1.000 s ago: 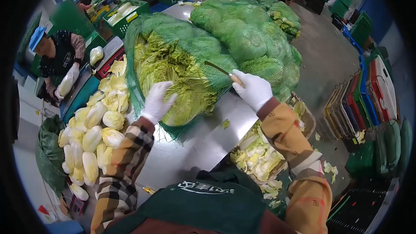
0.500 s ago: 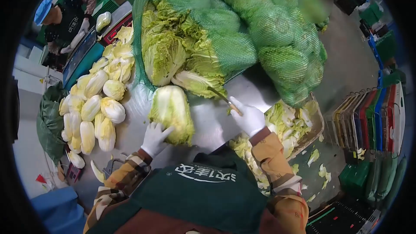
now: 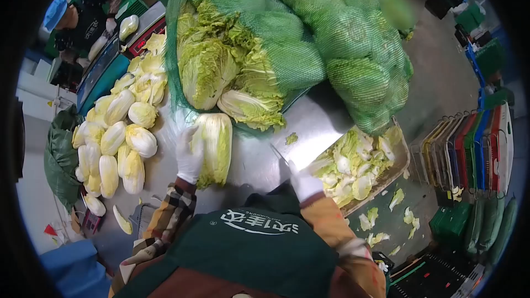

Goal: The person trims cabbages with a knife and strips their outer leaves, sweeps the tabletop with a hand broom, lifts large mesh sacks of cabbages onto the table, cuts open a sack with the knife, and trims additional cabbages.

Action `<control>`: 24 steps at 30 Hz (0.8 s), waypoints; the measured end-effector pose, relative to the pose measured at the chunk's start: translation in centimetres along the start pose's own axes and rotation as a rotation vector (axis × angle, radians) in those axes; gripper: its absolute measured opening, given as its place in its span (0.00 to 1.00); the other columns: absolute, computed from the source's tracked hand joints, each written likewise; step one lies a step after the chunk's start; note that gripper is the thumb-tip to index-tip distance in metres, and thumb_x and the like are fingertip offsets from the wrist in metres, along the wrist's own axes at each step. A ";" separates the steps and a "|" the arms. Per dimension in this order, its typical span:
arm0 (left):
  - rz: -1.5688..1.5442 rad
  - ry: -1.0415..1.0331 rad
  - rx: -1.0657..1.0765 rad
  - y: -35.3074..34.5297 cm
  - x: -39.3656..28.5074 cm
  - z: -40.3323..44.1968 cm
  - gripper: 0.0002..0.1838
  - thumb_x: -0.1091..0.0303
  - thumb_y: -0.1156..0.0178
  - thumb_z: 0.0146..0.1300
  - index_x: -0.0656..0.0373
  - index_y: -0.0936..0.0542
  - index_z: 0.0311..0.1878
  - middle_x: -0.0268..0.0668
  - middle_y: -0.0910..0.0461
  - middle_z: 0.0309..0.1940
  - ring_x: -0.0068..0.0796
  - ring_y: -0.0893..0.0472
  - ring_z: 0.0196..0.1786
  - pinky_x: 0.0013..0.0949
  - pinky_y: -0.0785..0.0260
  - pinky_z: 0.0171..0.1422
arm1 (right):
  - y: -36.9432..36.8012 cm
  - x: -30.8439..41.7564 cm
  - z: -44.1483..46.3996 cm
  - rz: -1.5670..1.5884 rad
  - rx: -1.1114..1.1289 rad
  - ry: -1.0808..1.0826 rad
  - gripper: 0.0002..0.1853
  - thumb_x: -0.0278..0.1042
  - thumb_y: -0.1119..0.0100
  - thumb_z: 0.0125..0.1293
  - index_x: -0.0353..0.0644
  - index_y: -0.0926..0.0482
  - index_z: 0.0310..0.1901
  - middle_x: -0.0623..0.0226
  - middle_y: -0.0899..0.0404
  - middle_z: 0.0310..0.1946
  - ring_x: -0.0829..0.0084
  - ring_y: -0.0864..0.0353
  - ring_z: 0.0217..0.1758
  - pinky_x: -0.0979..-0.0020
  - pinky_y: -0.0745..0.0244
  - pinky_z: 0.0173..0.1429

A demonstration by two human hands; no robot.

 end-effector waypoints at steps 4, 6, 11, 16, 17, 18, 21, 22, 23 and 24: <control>-0.093 -0.034 0.152 -3.7 -4.5 5.7 0.19 0.76 0.40 0.59 0.62 0.24 0.56 0.41 0.22 0.51 0.36 0.23 0.55 0.33 0.32 0.60 | 3.4 -4.8 -4.8 0.116 -0.053 0.016 0.27 0.43 0.39 0.63 0.66 0.29 0.65 0.54 0.17 0.32 0.55 0.16 0.34 0.61 0.20 0.40; -0.384 -0.071 0.131 -8.9 -5.0 8.0 0.19 0.75 0.42 0.64 0.64 0.25 0.58 0.42 0.20 0.49 0.33 0.21 0.55 0.32 0.30 0.60 | 8.5 -4.7 -3.2 0.168 -0.242 0.021 0.29 0.38 0.37 0.61 0.67 0.28 0.65 0.56 0.17 0.34 0.57 0.16 0.35 0.61 0.21 0.40; -0.848 0.293 0.123 -19.2 -10.8 12.3 0.23 0.70 0.38 0.64 0.68 0.29 0.60 0.44 0.20 0.48 0.30 0.19 0.48 0.30 0.27 0.54 | 21.8 0.8 5.2 -0.078 -0.641 0.283 0.26 0.39 0.38 0.63 0.62 0.27 0.64 0.67 0.22 0.32 0.61 0.19 0.29 0.63 0.23 0.33; -0.722 0.561 -0.010 -21.4 -13.6 13.6 0.24 0.67 0.31 0.58 0.65 0.29 0.54 0.35 0.20 0.31 0.22 0.22 0.32 0.27 0.29 0.37 | 27.3 5.3 14.5 -0.552 -0.518 0.442 0.22 0.38 0.48 0.67 0.65 0.28 0.62 0.61 0.23 0.30 0.59 0.19 0.27 0.60 0.25 0.28; -0.642 0.537 -0.064 -20.5 -14.3 13.7 0.24 0.68 0.31 0.58 0.64 0.29 0.54 0.35 0.20 0.31 0.22 0.22 0.33 0.28 0.29 0.37 | 27.9 6.5 15.6 -0.646 -0.464 0.448 0.22 0.36 0.49 0.67 0.64 0.28 0.63 0.60 0.23 0.30 0.58 0.19 0.27 0.60 0.25 0.28; -0.691 0.524 -0.130 -20.3 -14.3 13.7 0.25 0.67 0.31 0.57 0.64 0.29 0.55 0.36 0.20 0.31 0.24 0.22 0.33 0.29 0.29 0.39 | 28.1 7.1 17.1 -0.706 -0.423 0.493 0.23 0.31 0.51 0.66 0.59 0.28 0.63 0.59 0.23 0.30 0.59 0.18 0.29 0.60 0.25 0.28; -0.721 0.519 -0.174 -20.7 -14.3 13.8 0.28 0.63 0.32 0.57 0.64 0.30 0.57 0.38 0.19 0.30 0.30 0.20 0.33 0.35 0.28 0.42 | 28.3 7.6 20.4 -0.865 -0.440 0.585 0.22 0.33 0.49 0.66 0.62 0.27 0.62 0.60 0.24 0.29 0.59 0.20 0.26 0.59 0.27 0.26; -0.676 0.502 -0.135 -20.5 -14.4 13.9 0.29 0.62 0.32 0.57 0.65 0.30 0.57 0.38 0.19 0.29 0.31 0.20 0.33 0.36 0.28 0.42 | 29.0 7.9 20.5 -0.871 -0.347 0.512 0.18 0.27 0.51 0.64 0.53 0.24 0.56 0.59 0.21 0.31 0.60 0.17 0.32 0.59 0.24 0.30; -0.629 0.484 -0.096 -20.3 -14.4 14.2 0.29 0.61 0.32 0.56 0.65 0.30 0.57 0.38 0.19 0.29 0.31 0.20 0.33 0.37 0.28 0.42 | 29.9 8.1 20.4 -0.899 -0.317 0.463 0.17 0.28 0.50 0.64 0.52 0.23 0.53 0.59 0.21 0.30 0.59 0.17 0.32 0.59 0.24 0.30; -0.554 0.497 -0.001 -19.9 -14.6 14.8 0.30 0.58 0.32 0.56 0.65 0.31 0.58 0.40 0.18 0.29 0.37 0.18 0.34 0.39 0.27 0.43 | 30.8 7.8 20.2 -0.924 -0.287 0.414 0.15 0.28 0.50 0.63 0.52 0.23 0.51 0.58 0.21 0.30 0.59 0.17 0.32 0.58 0.24 0.31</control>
Point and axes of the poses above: each hand's wrist, its own z-axis towards the middle knuckle, its own y-axis out of the back of the hand, x = y × z, the point moved 1 cm from there along z, towards the middle knuckle
